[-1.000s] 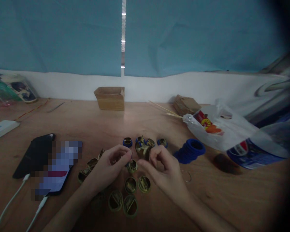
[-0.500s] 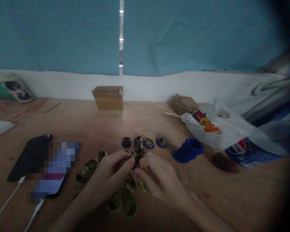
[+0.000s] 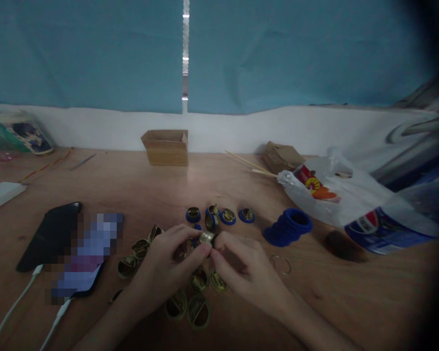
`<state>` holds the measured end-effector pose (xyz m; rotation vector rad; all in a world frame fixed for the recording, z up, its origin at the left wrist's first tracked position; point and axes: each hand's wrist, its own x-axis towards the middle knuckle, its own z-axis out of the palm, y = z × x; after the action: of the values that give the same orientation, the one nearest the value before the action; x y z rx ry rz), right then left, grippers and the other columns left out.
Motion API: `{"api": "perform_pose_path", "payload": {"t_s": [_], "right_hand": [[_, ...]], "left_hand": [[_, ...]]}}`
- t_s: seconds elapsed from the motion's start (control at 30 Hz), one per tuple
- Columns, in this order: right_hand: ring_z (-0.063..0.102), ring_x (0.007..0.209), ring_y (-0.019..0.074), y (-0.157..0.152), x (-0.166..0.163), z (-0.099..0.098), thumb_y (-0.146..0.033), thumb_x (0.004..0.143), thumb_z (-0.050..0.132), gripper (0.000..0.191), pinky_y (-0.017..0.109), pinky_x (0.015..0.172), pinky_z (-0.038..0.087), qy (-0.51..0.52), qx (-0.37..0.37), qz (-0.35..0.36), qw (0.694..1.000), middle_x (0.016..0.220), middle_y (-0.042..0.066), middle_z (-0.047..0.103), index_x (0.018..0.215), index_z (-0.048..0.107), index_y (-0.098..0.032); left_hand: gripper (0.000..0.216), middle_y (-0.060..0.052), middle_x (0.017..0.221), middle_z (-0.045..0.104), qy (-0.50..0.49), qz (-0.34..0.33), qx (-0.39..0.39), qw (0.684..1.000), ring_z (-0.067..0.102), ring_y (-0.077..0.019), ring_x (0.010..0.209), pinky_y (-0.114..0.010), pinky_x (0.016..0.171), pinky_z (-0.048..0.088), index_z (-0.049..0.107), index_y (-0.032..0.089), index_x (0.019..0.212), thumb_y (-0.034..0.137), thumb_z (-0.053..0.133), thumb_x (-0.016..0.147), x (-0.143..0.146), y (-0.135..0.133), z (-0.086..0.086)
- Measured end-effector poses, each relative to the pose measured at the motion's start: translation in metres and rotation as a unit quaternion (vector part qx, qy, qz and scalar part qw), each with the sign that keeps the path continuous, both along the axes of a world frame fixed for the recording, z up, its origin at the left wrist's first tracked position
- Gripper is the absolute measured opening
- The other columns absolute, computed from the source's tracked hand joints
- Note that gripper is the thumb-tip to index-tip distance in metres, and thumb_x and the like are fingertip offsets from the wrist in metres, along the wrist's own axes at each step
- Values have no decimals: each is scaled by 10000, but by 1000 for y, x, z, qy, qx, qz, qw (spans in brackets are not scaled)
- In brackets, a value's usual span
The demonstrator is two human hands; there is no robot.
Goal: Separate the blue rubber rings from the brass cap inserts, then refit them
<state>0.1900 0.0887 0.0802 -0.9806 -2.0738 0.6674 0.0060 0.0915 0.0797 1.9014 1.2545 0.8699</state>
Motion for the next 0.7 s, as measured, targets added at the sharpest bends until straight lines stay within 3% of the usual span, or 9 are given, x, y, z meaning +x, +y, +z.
{"api": "perform_pose_path", "payload": {"t_s": [0.3,0.53,0.7], "right_hand": [[396,529,92,1,-5,-4,-116,822,500,272,237,490,269,-30,9,-1,1000,606,-61,392,639,332,-225],[407,526,100,5,11,11,-258,992,369,362,242,491,303,32,-59,-21,998,590,-54,399,633,340,-228],[388,488,96,22,37,17,-330,972,473,417,261,488,258,-129,-27,-59,989,540,-59,383,588,360,-215]], "left_hand": [[214,-46,830,650,37,-28,16,999,576,-183,740,-306,679,417,644,171,830,263,486,940,2,0,-2],[301,-7,785,674,-34,12,-40,999,611,-175,748,-270,658,418,630,185,796,305,424,980,0,3,-1],[292,4,794,685,-31,31,-46,998,615,-167,739,-260,648,416,636,189,806,325,444,978,1,4,1]]}}
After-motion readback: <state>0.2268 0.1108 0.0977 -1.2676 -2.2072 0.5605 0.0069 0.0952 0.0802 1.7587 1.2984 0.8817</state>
